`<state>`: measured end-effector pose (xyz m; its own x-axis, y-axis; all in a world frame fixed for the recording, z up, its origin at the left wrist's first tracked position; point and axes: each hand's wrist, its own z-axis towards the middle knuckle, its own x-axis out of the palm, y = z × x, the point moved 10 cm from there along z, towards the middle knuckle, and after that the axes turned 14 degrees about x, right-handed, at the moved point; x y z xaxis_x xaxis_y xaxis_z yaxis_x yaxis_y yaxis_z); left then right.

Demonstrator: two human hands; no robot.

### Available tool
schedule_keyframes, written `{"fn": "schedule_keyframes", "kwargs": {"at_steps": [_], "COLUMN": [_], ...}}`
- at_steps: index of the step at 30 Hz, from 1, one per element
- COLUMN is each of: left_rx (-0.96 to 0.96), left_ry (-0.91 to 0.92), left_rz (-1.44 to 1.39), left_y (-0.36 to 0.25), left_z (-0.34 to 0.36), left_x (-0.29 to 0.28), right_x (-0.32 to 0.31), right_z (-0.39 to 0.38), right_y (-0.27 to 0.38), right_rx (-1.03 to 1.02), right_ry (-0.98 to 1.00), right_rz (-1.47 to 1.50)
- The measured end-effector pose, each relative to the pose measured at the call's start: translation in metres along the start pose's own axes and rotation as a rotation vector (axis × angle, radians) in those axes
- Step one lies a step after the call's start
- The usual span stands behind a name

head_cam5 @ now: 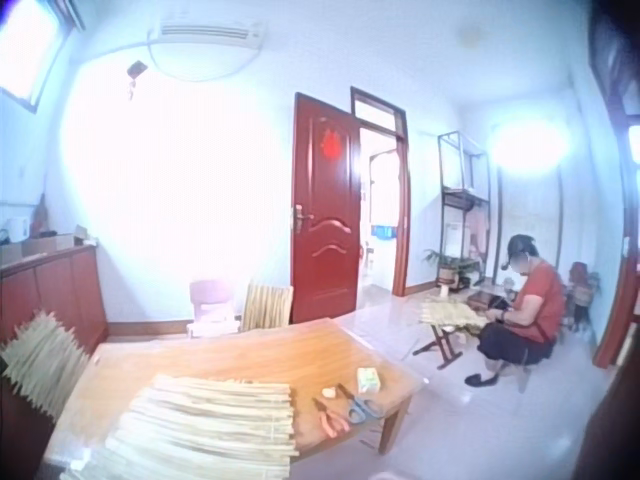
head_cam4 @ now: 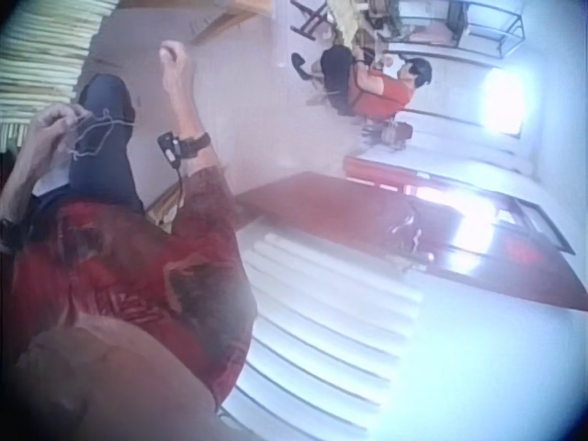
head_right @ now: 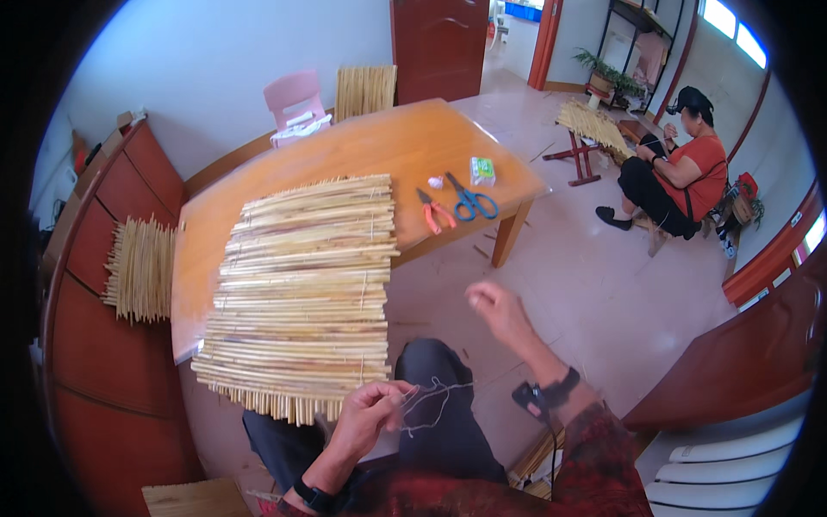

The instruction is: The person weaves a mat using straw sticks and white string, repeatedly threading the string through a needle, pulling it through the straw bundles, and securing the bundles together, occasionally using scissors to cut the string.

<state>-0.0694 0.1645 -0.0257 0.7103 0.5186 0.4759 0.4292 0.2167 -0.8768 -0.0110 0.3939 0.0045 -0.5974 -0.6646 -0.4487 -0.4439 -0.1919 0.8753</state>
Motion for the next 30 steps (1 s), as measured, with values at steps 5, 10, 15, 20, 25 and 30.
{"fn": "schedule_keyframes", "kwargs": {"at_steps": [5,10,15,20,25,30], "left_rx": [-0.043,0.027,0.072,0.088,0.161,0.260], "left_ry": [0.003,-0.040,-0.013,-0.015,-0.003,-0.059], "left_rz": [-0.122,-0.105,-0.197,-0.269,-0.247,-0.105], "left_y": [-0.004,-0.018,-0.033,-0.029,-0.032,-0.038], "left_z": [0.004,0.017,0.028,0.034,0.033,0.025], "left_x": [0.005,0.000,0.007,0.011,0.013,0.002], "right_x": [-0.063,-0.031,-0.018,-0.029,-0.040,-0.027], "right_z": [0.105,0.176,0.222,0.236,0.190,0.096], "right_y": [0.019,0.020,0.010,-0.008,-0.028,-0.032], "right_rx": [-0.246,-0.259,-0.178,0.102,0.197,0.186], "right_ry": [-0.486,-0.516,-0.502,-0.339,-0.169,0.050], "right_rz": [-0.241,-0.652,-0.831,-0.814,-0.122,0.626]}}
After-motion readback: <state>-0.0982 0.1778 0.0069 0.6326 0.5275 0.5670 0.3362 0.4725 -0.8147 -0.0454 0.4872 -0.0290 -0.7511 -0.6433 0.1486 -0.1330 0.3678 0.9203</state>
